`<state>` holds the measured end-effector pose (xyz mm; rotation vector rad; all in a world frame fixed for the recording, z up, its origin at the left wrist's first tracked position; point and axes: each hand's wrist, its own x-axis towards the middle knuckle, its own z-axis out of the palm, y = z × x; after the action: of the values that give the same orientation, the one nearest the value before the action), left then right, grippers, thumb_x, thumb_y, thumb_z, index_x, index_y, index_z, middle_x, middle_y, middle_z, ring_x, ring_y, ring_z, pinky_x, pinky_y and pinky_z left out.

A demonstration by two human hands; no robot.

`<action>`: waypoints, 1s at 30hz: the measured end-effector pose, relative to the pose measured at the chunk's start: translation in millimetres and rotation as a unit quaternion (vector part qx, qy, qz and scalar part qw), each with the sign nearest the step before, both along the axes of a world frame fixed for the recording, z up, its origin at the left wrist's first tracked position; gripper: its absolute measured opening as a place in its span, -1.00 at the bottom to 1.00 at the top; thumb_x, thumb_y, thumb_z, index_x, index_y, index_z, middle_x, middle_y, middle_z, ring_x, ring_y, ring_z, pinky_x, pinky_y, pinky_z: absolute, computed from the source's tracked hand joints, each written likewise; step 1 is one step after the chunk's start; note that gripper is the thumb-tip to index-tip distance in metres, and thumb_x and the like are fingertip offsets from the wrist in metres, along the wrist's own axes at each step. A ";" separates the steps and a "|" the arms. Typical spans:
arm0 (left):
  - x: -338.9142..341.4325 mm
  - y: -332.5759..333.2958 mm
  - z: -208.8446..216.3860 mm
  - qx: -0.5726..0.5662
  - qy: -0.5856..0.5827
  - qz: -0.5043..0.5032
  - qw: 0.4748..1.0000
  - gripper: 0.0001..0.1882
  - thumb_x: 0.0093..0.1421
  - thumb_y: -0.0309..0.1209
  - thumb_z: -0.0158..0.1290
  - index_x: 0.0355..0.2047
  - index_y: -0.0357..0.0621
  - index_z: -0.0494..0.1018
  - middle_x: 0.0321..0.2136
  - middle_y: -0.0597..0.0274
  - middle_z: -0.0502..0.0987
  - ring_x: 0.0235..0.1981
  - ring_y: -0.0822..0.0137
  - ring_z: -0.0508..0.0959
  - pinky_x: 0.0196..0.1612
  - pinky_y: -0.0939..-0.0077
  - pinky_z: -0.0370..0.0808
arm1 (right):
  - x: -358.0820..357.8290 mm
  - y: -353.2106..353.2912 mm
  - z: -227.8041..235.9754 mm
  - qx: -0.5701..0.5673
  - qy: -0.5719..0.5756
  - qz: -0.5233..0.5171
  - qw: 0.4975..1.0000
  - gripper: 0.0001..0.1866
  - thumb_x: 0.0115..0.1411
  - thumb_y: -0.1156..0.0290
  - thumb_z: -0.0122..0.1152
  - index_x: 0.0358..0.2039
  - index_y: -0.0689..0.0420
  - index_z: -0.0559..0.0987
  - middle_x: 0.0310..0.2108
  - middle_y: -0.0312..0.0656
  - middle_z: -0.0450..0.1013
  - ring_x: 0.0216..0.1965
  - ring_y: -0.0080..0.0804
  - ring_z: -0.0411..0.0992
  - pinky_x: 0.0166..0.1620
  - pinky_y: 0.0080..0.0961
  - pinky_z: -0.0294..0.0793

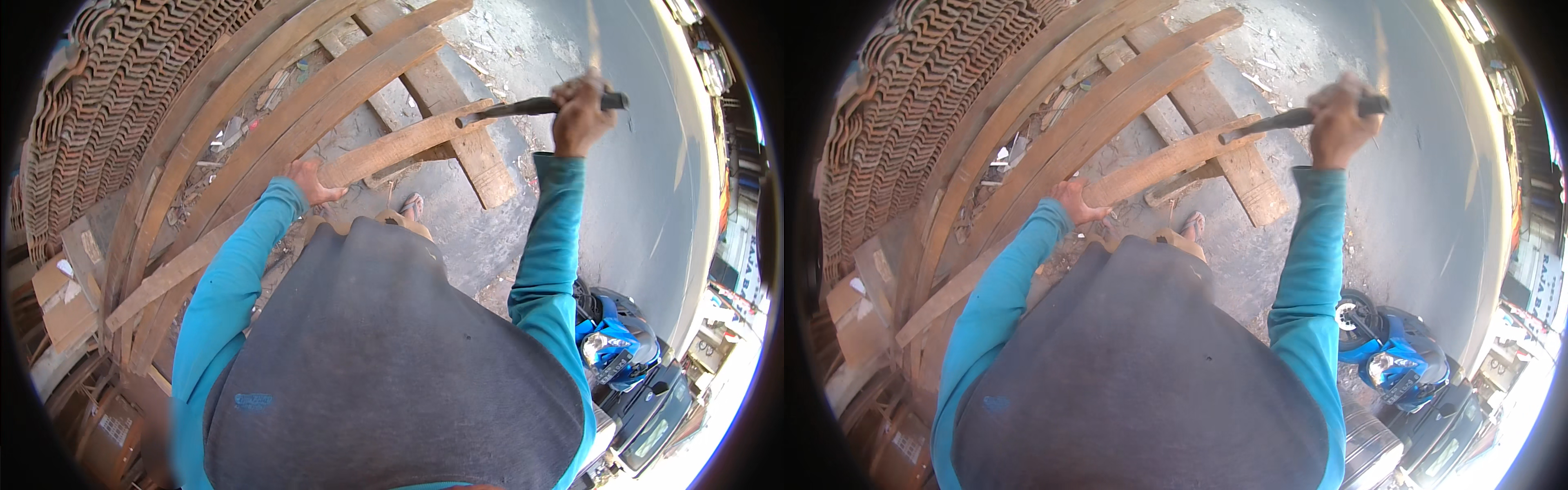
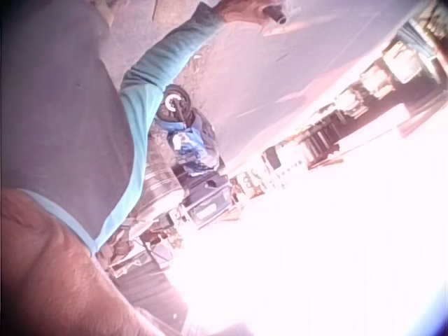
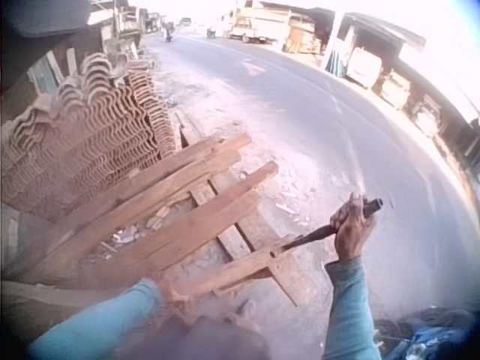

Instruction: The person uses a hammer to drive nails into wooden planks to assemble a frame, moving and positioning different pieces of wood by hand.

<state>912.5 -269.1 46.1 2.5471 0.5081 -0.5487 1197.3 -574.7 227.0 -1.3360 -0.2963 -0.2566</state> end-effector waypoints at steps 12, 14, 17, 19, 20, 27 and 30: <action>10.5 -12.5 27.9 0.020 0.024 -0.002 1.000 -0.16 -0.28 0.16 0.39 -0.13 -0.28 0.58 -0.21 -0.26 0.62 -0.11 -0.16 0.62 0.02 0.10 0.55 | -13.1 -9.3 -27.4 -0.093 -0.132 -0.036 0.986 -0.69 0.32 0.44 0.09 -0.61 0.11 0.43 -0.72 -0.35 0.33 -0.68 -0.60 0.32 -0.61 -0.59 0.32; -4.7 -3.8 11.4 -0.005 -0.013 0.006 1.000 -0.15 -0.28 0.17 0.39 -0.13 -0.28 0.58 -0.20 -0.26 0.62 -0.10 -0.17 0.62 0.02 0.09 0.55 | -64.6 45.9 -35.3 -0.228 -0.065 -0.141 0.961 -0.72 0.29 0.37 0.19 -0.58 0.11 0.49 -0.69 -0.36 0.38 -0.56 -0.61 0.38 -0.45 -0.62 0.39; -9.6 2.5 1.6 -0.017 -0.037 0.009 0.999 -0.13 -0.28 0.18 0.39 -0.10 -0.27 0.57 -0.19 -0.26 0.61 -0.09 -0.17 0.61 0.04 0.08 0.54 | -60.0 48.5 -20.4 -0.230 -0.089 -0.065 0.967 -0.73 0.31 0.34 0.20 -0.53 0.14 0.49 -0.68 -0.37 0.40 -0.62 -0.64 0.35 -0.54 -0.61 0.36; -6.2 -5.8 4.0 -0.008 -0.021 0.020 1.000 -0.12 -0.28 0.19 0.39 -0.07 -0.26 0.56 -0.18 -0.26 0.61 -0.08 -0.17 0.60 0.05 0.08 0.53 | -26.2 22.0 -4.4 -0.061 -0.045 0.000 0.997 -0.71 0.33 0.39 0.16 -0.57 0.10 0.45 -0.71 -0.35 0.37 -0.70 -0.65 0.30 -0.66 -0.56 0.28; -3.7 -9.8 12.0 -0.008 0.019 0.018 1.000 -0.09 -0.28 0.19 0.39 -0.03 -0.25 0.55 -0.17 -0.26 0.61 -0.07 -0.16 0.60 0.06 0.08 0.52 | -11.1 -4.6 5.0 -0.032 -0.021 0.005 0.999 -0.68 0.38 0.41 0.09 -0.58 0.09 0.43 -0.72 -0.33 0.33 -0.70 -0.58 0.32 -0.61 -0.54 0.35; -15.9 -3.8 6.7 0.012 -0.008 0.015 1.000 -0.08 -0.28 0.20 0.38 -0.04 -0.27 0.55 -0.15 -0.26 0.60 -0.05 -0.14 0.60 0.06 0.08 0.52 | -59.3 47.8 -7.9 -0.189 -0.039 -0.019 0.981 -0.67 0.30 0.41 0.14 -0.64 0.09 0.43 -0.68 -0.37 0.37 -0.63 -0.59 0.39 -0.56 -0.49 0.44; 8.8 -12.7 31.0 0.005 0.060 -0.006 0.998 -0.09 -0.27 0.20 0.37 -0.03 -0.26 0.55 -0.14 -0.26 0.60 -0.04 -0.14 0.60 0.07 0.08 0.51 | -67.6 49.2 -16.4 -0.122 -0.029 -0.020 0.992 -0.67 0.30 0.45 0.12 -0.64 0.08 0.40 -0.69 -0.37 0.36 -0.66 -0.64 0.35 -0.63 -0.55 0.37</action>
<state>921.3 -281.8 77.0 2.5386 0.5391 -0.7085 1129.7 -525.5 210.6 -1.5790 -0.3585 -0.2993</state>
